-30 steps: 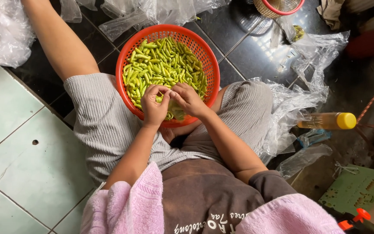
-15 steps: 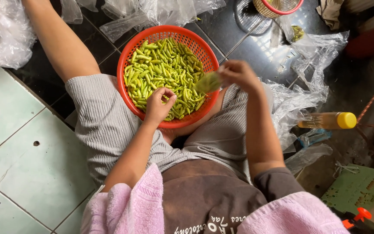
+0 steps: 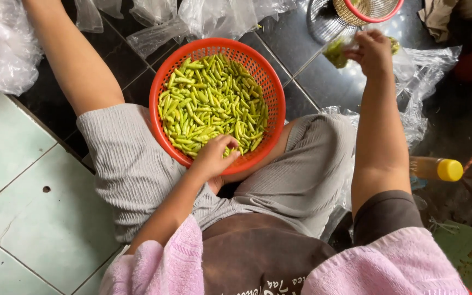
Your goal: The person sorts through a large red basket of small green peppers while sitting on the floor, picking them up by hand and placing them into a small clear plastic bag.
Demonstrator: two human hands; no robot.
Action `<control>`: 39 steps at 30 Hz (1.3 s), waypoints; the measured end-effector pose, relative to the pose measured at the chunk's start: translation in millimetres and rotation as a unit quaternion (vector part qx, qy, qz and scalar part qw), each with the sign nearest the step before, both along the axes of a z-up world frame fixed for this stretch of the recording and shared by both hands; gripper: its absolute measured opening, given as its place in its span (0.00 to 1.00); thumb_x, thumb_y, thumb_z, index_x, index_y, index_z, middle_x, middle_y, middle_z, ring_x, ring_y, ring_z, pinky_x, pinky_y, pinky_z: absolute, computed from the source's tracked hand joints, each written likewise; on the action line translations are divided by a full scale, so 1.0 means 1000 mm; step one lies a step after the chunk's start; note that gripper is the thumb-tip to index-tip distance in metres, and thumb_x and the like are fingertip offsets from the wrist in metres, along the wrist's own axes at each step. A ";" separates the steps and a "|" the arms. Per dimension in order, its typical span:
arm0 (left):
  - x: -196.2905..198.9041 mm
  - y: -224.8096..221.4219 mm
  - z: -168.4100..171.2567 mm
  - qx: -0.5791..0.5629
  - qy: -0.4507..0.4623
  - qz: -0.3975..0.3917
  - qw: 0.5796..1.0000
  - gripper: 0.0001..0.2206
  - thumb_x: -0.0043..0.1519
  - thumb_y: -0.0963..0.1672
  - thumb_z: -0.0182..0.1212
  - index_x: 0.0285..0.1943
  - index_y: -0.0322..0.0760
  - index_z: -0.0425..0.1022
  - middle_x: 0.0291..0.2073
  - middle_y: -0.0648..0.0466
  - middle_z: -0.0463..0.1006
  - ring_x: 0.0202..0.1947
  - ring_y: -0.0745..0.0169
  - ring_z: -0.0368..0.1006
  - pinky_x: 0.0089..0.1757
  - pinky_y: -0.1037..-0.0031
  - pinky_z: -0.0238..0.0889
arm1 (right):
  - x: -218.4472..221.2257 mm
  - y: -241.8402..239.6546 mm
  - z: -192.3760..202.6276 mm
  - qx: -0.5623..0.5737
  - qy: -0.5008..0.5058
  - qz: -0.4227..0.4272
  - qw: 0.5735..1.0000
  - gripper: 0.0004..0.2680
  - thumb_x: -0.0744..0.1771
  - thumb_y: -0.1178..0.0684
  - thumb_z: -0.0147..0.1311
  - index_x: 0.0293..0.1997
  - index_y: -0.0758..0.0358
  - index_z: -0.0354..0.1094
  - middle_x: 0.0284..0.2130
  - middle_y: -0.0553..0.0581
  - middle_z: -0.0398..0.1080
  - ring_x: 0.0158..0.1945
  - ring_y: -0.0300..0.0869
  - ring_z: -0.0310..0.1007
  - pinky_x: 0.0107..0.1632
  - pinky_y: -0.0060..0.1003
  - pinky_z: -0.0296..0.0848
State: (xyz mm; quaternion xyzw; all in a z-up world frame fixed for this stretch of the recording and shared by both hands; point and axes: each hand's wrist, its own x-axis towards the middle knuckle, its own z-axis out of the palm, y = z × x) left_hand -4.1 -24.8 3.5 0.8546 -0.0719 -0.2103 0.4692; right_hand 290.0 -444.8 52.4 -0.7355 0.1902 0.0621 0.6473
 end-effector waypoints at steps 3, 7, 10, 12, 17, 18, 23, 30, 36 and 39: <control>0.002 -0.002 -0.016 0.020 -0.018 -0.032 0.999 0.10 0.63 0.49 0.60 0.48 0.45 0.75 0.46 0.55 0.78 0.47 0.56 0.75 0.42 0.63 0.66 | 0.046 -0.013 -0.003 0.062 -0.080 -0.112 0.989 0.04 0.71 0.63 0.58 0.39 0.62 0.66 0.29 0.56 0.73 0.26 0.42 0.81 0.28 0.32 0.86; 0.009 -0.004 -0.017 0.026 0.014 -0.033 0.999 0.10 0.63 0.49 0.59 0.49 0.45 0.75 0.47 0.56 0.77 0.48 0.56 0.74 0.44 0.63 0.66 | 0.119 -0.056 -0.038 0.037 -0.189 -0.137 0.972 0.07 0.67 0.66 0.58 0.40 0.58 0.66 0.30 0.58 0.74 0.28 0.42 0.77 0.32 0.36 0.82; 0.016 -0.004 -0.020 -0.017 -0.016 -0.019 1.000 0.09 0.63 0.47 0.62 0.48 0.42 0.75 0.45 0.53 0.77 0.47 0.53 0.75 0.45 0.62 0.65 | 0.140 -0.055 -0.055 -0.111 -0.214 -0.037 0.970 0.14 0.63 0.63 0.48 0.51 0.50 0.59 0.38 0.53 0.70 0.33 0.34 0.60 0.32 0.31 0.54; 0.021 -0.003 -0.013 -0.021 0.025 -0.021 0.999 0.09 0.64 0.47 0.60 0.50 0.42 0.74 0.48 0.54 0.77 0.48 0.54 0.74 0.45 0.64 0.65 | 0.146 -0.044 -0.069 -0.284 -0.053 0.055 0.956 0.26 0.66 0.64 0.66 0.66 0.53 0.50 0.68 0.76 0.51 0.70 0.58 0.58 0.54 0.28 0.87; 0.029 -0.005 -0.013 -0.017 0.036 -0.024 0.999 0.10 0.65 0.47 0.59 0.51 0.42 0.74 0.48 0.55 0.77 0.48 0.56 0.74 0.45 0.64 0.65 | 0.109 0.001 -0.068 -0.532 -0.023 0.145 0.834 0.20 0.63 0.58 0.62 0.58 0.50 0.56 0.54 0.52 0.67 0.62 0.52 0.63 0.64 0.57 0.36; 0.029 -0.006 -0.013 -0.026 0.028 -0.025 0.999 0.10 0.65 0.47 0.59 0.51 0.42 0.74 0.48 0.55 0.77 0.48 0.56 0.75 0.44 0.64 0.65 | 0.108 -0.007 -0.081 -0.551 -0.084 0.130 0.820 0.18 0.61 0.63 0.60 0.53 0.51 0.58 0.49 0.51 0.70 0.58 0.52 0.67 0.63 0.59 0.34; 0.026 -0.007 -0.006 -0.036 0.020 -0.030 0.999 0.09 0.65 0.47 0.58 0.50 0.43 0.74 0.47 0.55 0.76 0.47 0.55 0.75 0.43 0.63 0.65 | 0.047 0.002 -0.116 -0.590 -0.162 0.211 0.762 0.16 0.59 0.65 0.53 0.48 0.52 0.70 0.43 0.53 0.75 0.47 0.53 0.72 0.54 0.52 0.50; 0.008 -0.010 -0.017 -0.068 -0.046 -0.040 0.996 0.11 0.62 0.47 0.64 0.51 0.46 0.75 0.42 0.49 0.77 0.48 0.37 0.76 0.48 0.53 0.71 | -0.128 0.038 -0.032 -0.331 -0.163 0.343 0.864 0.12 0.63 0.58 0.60 0.52 0.56 0.75 0.43 0.60 0.79 0.53 0.61 0.76 0.59 0.55 0.66; -0.005 -0.016 -0.003 -0.073 -0.096 -0.078 0.990 0.11 0.62 0.47 0.63 0.51 0.45 0.75 0.40 0.46 0.77 0.47 0.36 0.76 0.49 0.52 0.70 | -0.227 -0.099 -0.112 -0.460 -0.063 -0.039 0.885 0.13 0.68 0.42 0.65 0.57 0.46 0.72 0.45 0.58 0.73 0.51 0.55 0.73 0.56 0.52 0.68; -0.010 -0.016 -0.004 -0.069 -0.103 -0.099 0.987 0.11 0.63 0.48 0.64 0.52 0.46 0.75 0.41 0.48 0.77 0.48 0.37 0.76 0.50 0.53 0.69 | -0.281 -0.119 -0.154 -0.491 0.154 -0.008 0.858 0.25 0.66 0.44 0.63 0.72 0.50 0.58 0.58 0.80 0.62 0.63 0.73 0.64 0.66 0.63 0.61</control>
